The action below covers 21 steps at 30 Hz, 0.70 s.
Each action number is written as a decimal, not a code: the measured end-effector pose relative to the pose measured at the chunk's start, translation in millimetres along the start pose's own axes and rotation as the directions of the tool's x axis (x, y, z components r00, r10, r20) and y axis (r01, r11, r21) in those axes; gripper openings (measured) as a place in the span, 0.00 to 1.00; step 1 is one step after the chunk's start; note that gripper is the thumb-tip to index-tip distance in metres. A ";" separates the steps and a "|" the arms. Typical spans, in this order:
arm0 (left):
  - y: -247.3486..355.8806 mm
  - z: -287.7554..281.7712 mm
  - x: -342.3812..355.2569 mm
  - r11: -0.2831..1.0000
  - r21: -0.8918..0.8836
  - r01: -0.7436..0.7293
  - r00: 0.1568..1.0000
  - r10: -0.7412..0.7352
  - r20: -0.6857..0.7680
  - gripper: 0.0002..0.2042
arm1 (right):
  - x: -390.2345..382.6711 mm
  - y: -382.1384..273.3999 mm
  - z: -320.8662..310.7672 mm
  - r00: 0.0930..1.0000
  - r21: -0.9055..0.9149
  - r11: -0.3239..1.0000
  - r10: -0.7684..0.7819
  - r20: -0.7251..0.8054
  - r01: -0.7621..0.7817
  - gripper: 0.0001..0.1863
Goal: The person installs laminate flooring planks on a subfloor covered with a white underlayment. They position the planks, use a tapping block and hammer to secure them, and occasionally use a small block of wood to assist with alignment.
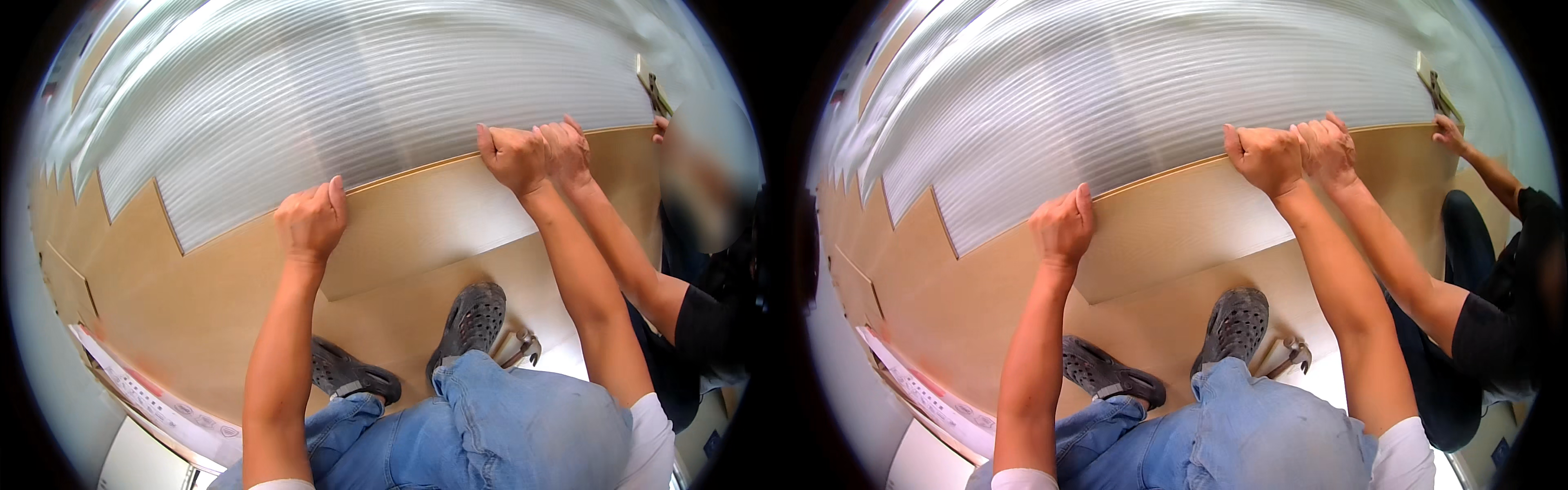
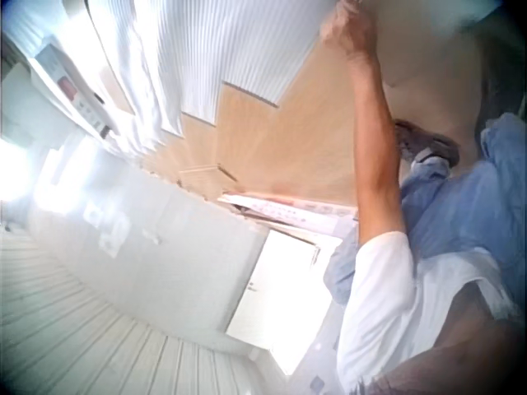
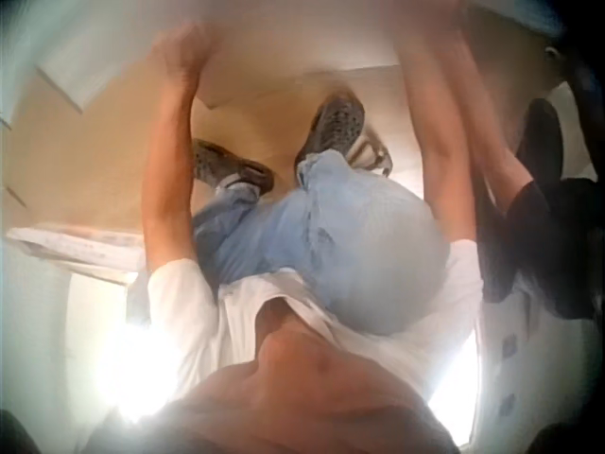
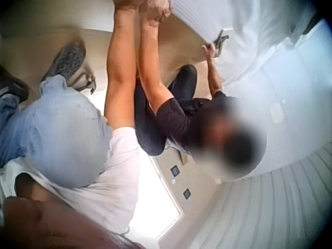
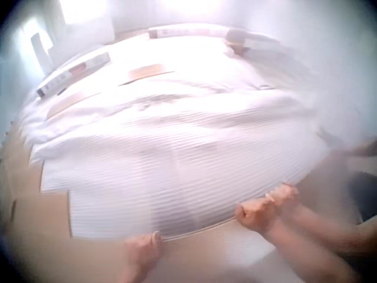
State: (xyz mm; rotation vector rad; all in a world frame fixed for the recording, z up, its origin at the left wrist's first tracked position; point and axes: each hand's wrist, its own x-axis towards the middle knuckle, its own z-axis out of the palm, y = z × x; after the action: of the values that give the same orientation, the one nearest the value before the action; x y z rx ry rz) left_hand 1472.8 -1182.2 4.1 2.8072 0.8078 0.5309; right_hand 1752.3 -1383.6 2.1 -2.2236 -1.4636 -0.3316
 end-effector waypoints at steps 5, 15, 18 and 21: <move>2.6 1.4 -6.9 0.999 -0.002 0.041 0.999 -0.041 -0.020 0.23 | -3.7 1.4 -2.2 0.999 -0.054 0.998 -0.016 0.039 0.018 0.27; 6.5 4.3 -1.8 1.000 0.013 0.020 0.995 -0.018 -0.097 0.24 | 0.2 11.7 -3.5 0.999 0.004 0.999 -0.035 0.023 0.035 0.28; 8.8 11.0 -0.1 0.999 0.032 0.025 0.998 -0.023 -0.052 0.24 | -3.4 16.9 4.4 0.999 0.003 1.000 -0.001 0.052 0.001 0.28; 6.3 14.2 2.7 0.999 0.028 0.024 0.999 -0.022 -0.045 0.24 | -4.6 18.7 8.2 0.996 -0.045 0.999 0.014 0.083 -0.010 0.28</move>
State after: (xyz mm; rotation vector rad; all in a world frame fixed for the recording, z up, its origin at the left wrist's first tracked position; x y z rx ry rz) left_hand 1483.4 -1186.9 -6.5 2.8172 0.8616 0.5846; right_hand 1767.1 -1389.4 -11.5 -2.3060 -1.4986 -0.2728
